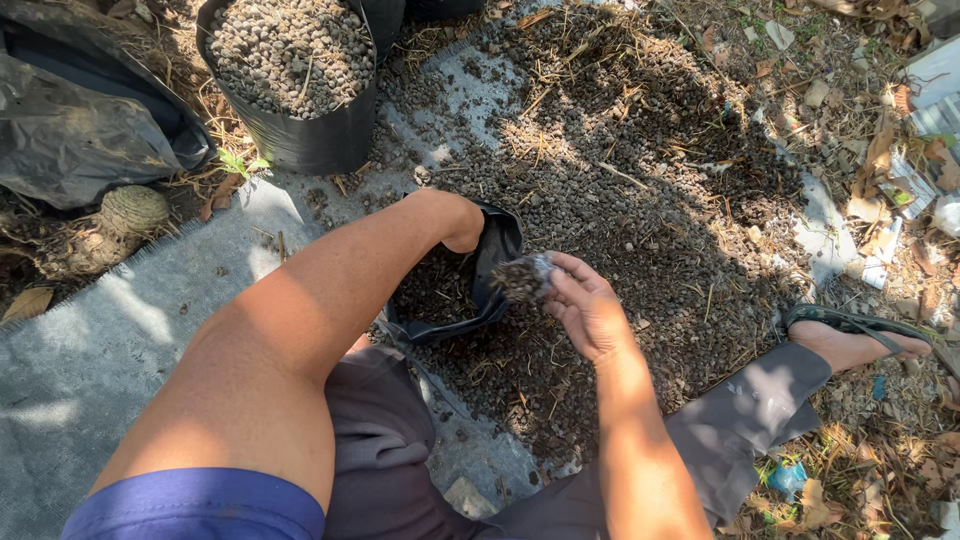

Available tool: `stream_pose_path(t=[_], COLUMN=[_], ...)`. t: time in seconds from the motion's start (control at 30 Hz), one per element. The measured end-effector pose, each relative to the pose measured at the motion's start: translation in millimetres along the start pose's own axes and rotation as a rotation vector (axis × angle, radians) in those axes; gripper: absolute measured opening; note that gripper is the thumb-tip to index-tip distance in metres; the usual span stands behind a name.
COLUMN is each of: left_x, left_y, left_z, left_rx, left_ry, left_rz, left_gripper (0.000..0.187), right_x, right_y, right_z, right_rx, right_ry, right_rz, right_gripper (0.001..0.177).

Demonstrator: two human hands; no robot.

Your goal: The person fills a black plastic bag with compost by hand, picking up handfuls of the dark material from the ground and placing them into the bag.

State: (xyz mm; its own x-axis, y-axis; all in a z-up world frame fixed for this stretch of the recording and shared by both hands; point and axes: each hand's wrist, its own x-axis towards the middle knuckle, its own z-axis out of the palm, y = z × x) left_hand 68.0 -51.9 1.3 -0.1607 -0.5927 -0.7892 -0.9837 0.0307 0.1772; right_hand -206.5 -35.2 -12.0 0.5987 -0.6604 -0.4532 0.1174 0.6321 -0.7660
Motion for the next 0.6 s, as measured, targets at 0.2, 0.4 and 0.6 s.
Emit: stream_pose_path(t=[0.2, 0.4, 0.6], left_x=[-6.3, -7.4, -6.2], left_y=[-4.8, -11.8, -9.0], left_z=[-5.9, -6.3, -5.7], left_rx=[-0.032, -0.048, -0.061], left_ry=[0.028, 0.091, 0.074], left_rz=[-0.061, -0.063, -0.102], left_gripper=[0.039, 0.039, 0.040], right_x=[-10.1, -26.7, -18.6], right_y=[-2.6, -17.8, -3.9], right_z=[84.9, 105.8, 11.2], right_rx=[-0.961, -1.337, -0.830], right_ry=[0.173, 0.030, 0.412], right_rz=[-0.211, -0.945, -0.598], right_gripper=[0.041, 0.041, 0.043])
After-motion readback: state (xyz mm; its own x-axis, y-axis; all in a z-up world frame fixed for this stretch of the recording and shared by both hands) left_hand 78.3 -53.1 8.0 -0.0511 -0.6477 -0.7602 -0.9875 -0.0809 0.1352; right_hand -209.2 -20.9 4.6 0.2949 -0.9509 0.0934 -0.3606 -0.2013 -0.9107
